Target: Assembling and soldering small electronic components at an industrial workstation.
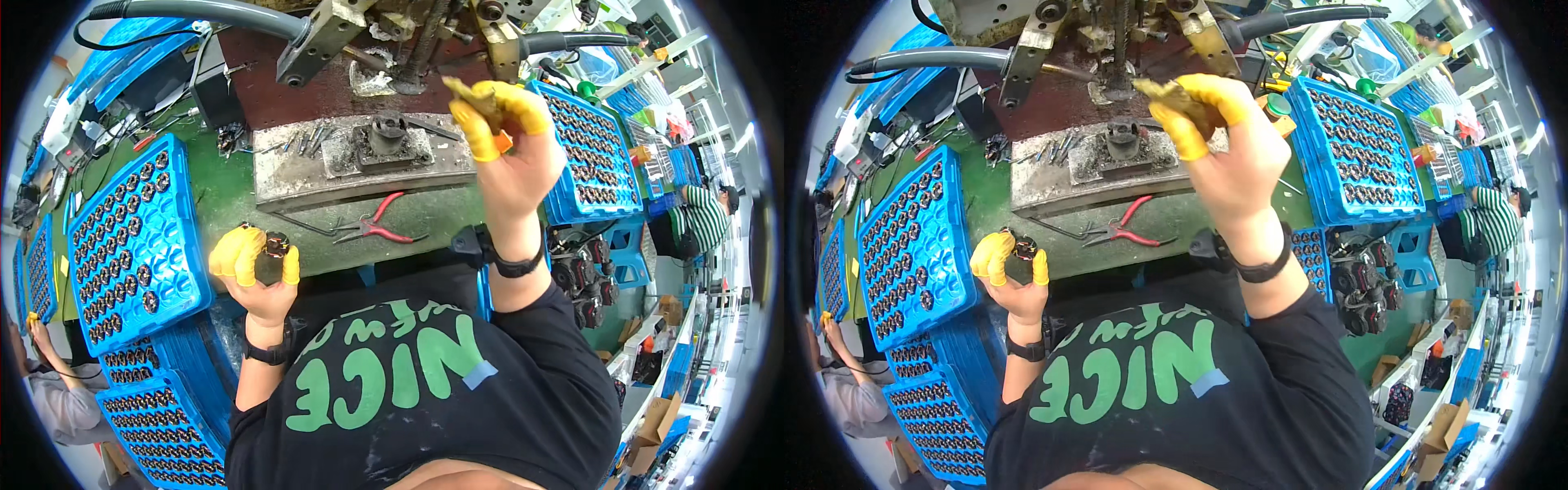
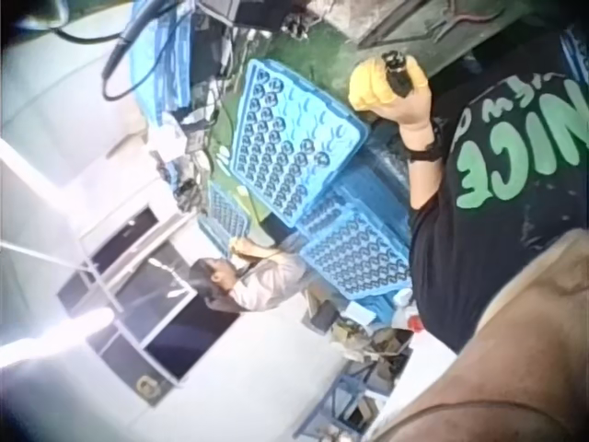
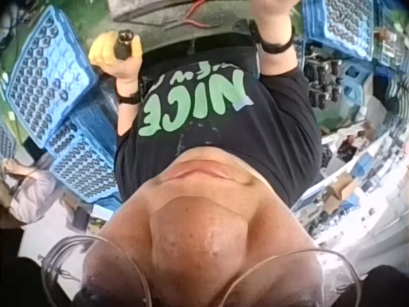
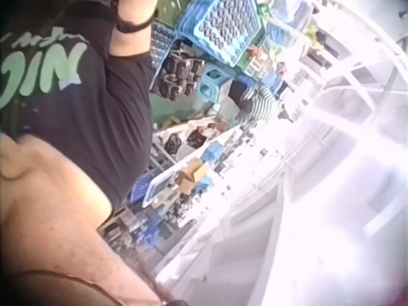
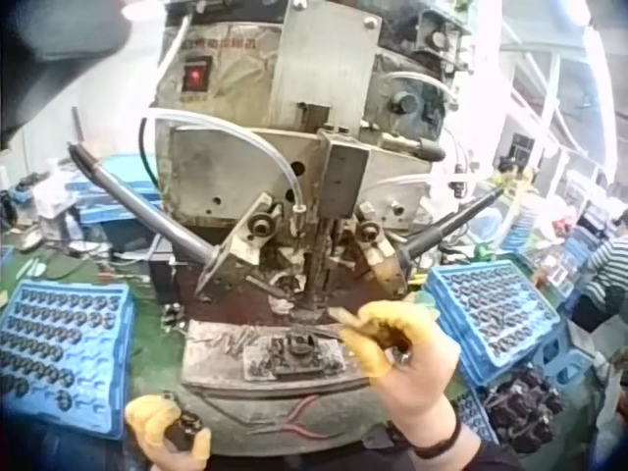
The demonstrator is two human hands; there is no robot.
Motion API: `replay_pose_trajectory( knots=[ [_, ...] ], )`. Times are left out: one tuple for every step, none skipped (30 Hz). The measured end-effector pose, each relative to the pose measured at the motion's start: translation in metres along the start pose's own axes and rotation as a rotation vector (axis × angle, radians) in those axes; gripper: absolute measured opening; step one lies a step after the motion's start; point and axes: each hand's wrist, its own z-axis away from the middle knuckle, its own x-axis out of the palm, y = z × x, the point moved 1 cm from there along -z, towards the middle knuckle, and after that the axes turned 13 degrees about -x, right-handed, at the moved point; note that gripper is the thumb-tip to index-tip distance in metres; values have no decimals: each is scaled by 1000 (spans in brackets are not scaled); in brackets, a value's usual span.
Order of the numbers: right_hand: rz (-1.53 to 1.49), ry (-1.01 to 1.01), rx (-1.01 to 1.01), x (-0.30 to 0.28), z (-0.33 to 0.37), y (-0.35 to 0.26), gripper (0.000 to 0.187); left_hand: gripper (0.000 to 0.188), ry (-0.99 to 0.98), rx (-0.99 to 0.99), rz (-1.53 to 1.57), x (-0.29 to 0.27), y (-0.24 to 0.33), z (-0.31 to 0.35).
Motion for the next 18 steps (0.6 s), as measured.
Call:
replay_pose_trajectory(
  knots=[
    [86, -6, -28, 5, -3, 0, 26, 43, 2, 0, -10, 0, 0, 1],
    [173, -12, -55, 9, -5, 2, 24, 43, 3, 1, -20, 0, 0, 1],
    [290, 2, -147, 13, -8, 6, 21, 43, 1, 1, -12, 0, 0, 1],
    [298, 0, -147, 12, -6, 6, 21, 43, 6, -6, -9, 0, 0, 1],
    [368, -88, -136, 10, -3, 7, 19, 44, 11, -14, -4, 0, 0, 1],
    [432, -174, -124, 9, 2, 9, 18, 44, 10, -14, -2, 0, -1, 2],
    [422, -203, -69, 8, 9, 14, 16, 44, 15, -13, -2, -1, -1, 3],
    [425, -204, -69, 7, 15, 14, 16, 44, 19, -13, -3, -1, -2, 3],
    [358, -183, 48, 3, 19, 15, 17, 44, 19, -15, 4, -1, -1, 3],
    [290, -160, 165, 0, 21, 16, 18, 44, 10, -5, -4, -1, -1, 3],
    [191, -70, 242, -1, 22, 16, 19, 44, 1, 6, -12, -1, -1, 2],
    [196, -70, 246, 2, 20, 13, 19, 44, -3, 5, -9, -1, -1, 2],
    [157, -22, 163, 6, 14, 8, 20, 44, -4, 18, -18, -1, 0, 2],
    [117, 26, 81, 8, 9, 5, 20, 44, -4, 31, -28, -1, 0, 2],
    [178, 7, -33, 11, 6, 7, 18, 44, -8, 34, -25, 0, -1, 2],
    [182, 9, -30, 13, 4, 9, 18, 44, -5, 27, -18, 0, -2, 2],
    [288, -53, -71, 16, 4, 10, 17, 43, -1, 21, -12, 0, -2, 2],
    [388, -116, -114, 19, 3, 11, 17, 43, -2, 22, -15, 0, -2, 2]
  ],
)
